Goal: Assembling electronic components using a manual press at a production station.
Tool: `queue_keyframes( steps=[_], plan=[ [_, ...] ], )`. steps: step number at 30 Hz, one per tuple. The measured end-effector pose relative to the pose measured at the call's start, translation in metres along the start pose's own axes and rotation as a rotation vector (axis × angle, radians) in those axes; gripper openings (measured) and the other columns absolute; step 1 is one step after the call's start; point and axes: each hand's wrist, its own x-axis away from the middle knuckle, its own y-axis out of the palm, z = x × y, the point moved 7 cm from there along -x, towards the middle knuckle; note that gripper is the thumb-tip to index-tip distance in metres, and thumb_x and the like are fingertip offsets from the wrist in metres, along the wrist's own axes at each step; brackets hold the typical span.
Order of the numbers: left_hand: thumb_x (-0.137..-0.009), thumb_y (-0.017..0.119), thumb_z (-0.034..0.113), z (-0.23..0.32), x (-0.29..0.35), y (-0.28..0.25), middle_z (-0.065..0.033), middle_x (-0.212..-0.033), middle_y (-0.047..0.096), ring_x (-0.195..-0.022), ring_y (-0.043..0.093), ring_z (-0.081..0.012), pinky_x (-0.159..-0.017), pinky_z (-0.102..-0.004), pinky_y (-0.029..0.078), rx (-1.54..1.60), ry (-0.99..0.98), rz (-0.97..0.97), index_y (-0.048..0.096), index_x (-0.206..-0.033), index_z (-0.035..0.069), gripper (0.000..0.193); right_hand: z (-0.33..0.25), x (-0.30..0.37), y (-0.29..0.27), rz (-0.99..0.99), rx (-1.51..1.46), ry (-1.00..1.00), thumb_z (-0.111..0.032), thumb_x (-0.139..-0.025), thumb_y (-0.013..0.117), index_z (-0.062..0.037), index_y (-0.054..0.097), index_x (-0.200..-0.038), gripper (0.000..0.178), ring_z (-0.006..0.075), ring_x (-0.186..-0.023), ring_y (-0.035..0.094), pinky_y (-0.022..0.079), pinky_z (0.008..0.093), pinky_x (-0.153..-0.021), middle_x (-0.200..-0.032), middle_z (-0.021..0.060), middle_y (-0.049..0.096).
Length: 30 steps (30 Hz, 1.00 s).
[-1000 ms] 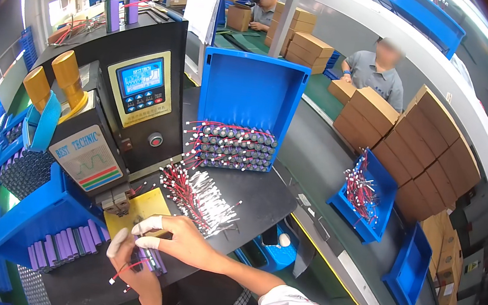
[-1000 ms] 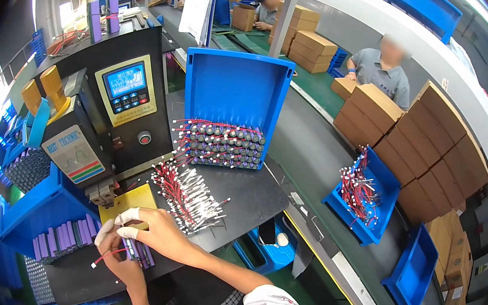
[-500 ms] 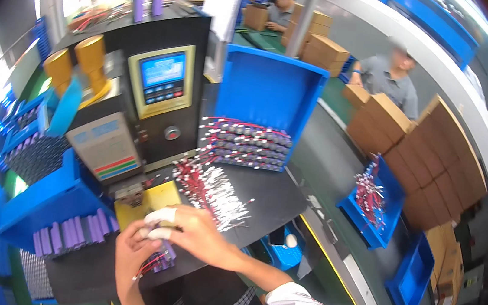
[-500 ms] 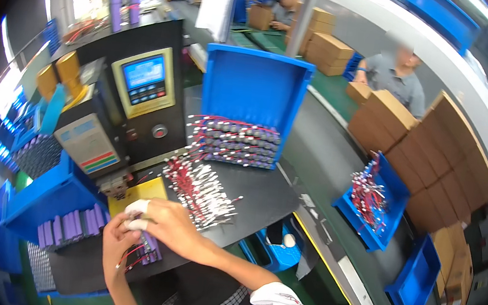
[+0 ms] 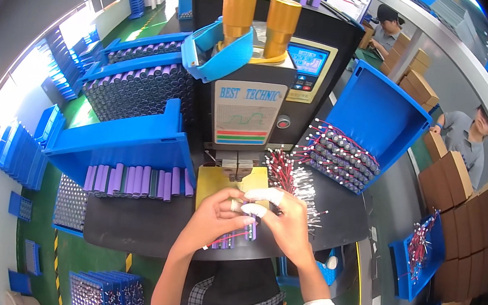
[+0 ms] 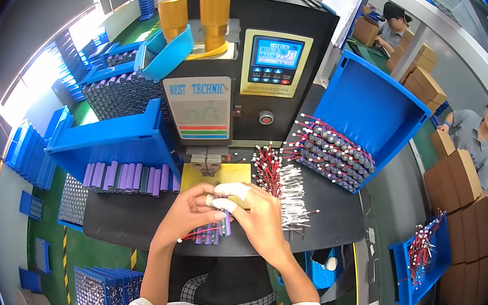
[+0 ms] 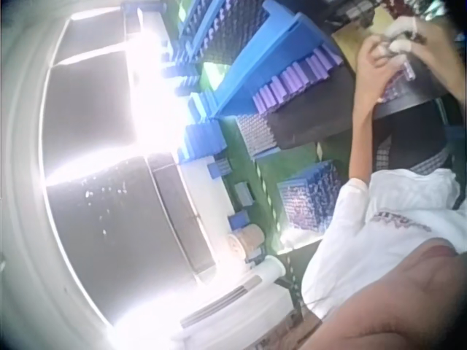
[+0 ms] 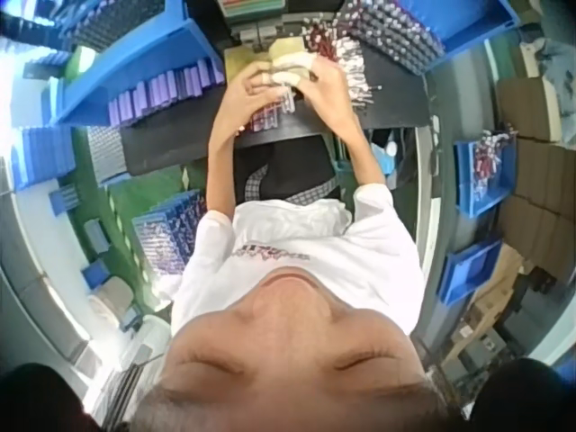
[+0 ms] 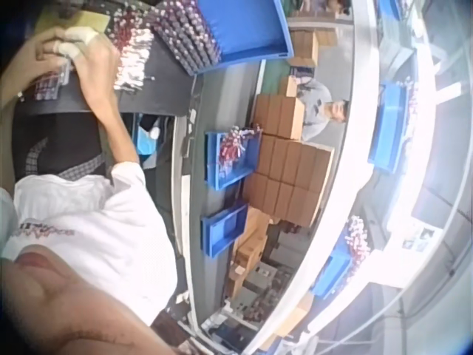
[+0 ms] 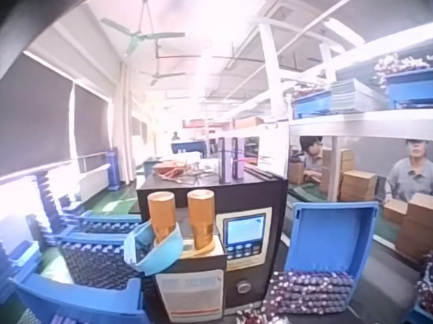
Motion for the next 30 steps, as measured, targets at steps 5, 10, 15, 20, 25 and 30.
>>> queue_keyframes(
  steps=[5, 10, 15, 20, 25, 30],
  plan=[
    [-0.083, 0.067, -0.004, 0.003, -0.003, 0.000, -0.0117, -0.098, 0.067, -0.090, 0.066, -0.0143, -0.080, -0.0267, 0.054, 0.009, 0.085, 0.045, 0.052, -0.112, -0.001, 0.032, 0.002, 0.006, 0.005, 0.064, 0.037, -0.114, -0.008, -0.079, 0.073, -0.0015, 0.069, -0.107, 0.029, 0.0210, -0.084, 0.068, 0.052, 0.0313, -0.075, -0.095, 0.0123, 0.071],
    [-0.085, 0.064, -0.004, 0.002, -0.006, -0.010, -0.0126, -0.096, 0.068, -0.087, 0.067, -0.0143, -0.076, -0.0258, 0.055, -0.050, 0.202, 0.300, 0.053, -0.109, -0.004, 0.026, -0.002, 0.019, 0.010, 0.165, 0.354, -0.380, -0.012, -0.082, 0.070, -0.0016, 0.065, -0.117, 0.037, 0.0295, -0.088, 0.068, 0.053, 0.0357, -0.075, -0.104, 0.0142, 0.069],
    [-0.084, 0.067, -0.004, -0.005, -0.007, -0.009, -0.0143, -0.099, 0.070, -0.094, 0.067, -0.0164, -0.082, -0.0270, 0.054, -0.239, 0.340, 0.489, 0.059, -0.101, -0.005, 0.019, 0.000, 0.016, 0.019, 0.117, 0.502, -0.409, -0.003, -0.081, 0.065, -0.0040, 0.063, -0.120, 0.039, 0.0306, -0.096, 0.066, 0.052, 0.0375, -0.080, -0.111, 0.0131, 0.067],
    [-0.082, 0.068, -0.004, -0.003, -0.003, -0.009, -0.0125, -0.093, 0.071, -0.089, 0.068, -0.0135, -0.079, -0.0262, 0.053, -0.467, 0.514, 0.707, 0.061, -0.097, -0.004, 0.016, -0.002, 0.013, 0.020, 0.069, 0.631, -0.413, 0.002, -0.076, 0.062, -0.0051, 0.060, -0.125, 0.050, 0.0286, -0.097, 0.065, 0.051, 0.0373, -0.081, -0.114, 0.0121, 0.065],
    [-0.082, 0.068, -0.004, -0.007, -0.002, -0.012, -0.0106, -0.086, 0.070, -0.084, 0.067, -0.0123, -0.076, -0.0258, 0.053, -0.539, 0.563, 0.788, 0.061, -0.096, -0.004, 0.016, 0.000, 0.010, 0.023, 0.029, 0.622, -0.363, 0.003, -0.076, 0.062, -0.0060, 0.059, -0.125, 0.050, 0.0320, -0.098, 0.064, 0.051, 0.0400, -0.083, -0.114, 0.0137, 0.065],
    [-0.082, 0.068, -0.004, -0.003, 0.001, -0.006, -0.0104, -0.083, 0.069, -0.083, 0.067, -0.0122, -0.075, -0.0260, 0.052, -0.572, 0.556, 0.779, 0.060, -0.096, -0.004, 0.016, 0.004, 0.012, 0.025, 0.017, 0.646, -0.391, 0.003, -0.075, 0.062, -0.0044, 0.056, -0.128, 0.054, 0.0291, -0.099, 0.064, 0.051, 0.0382, -0.081, -0.116, 0.0123, 0.064]
  ],
)
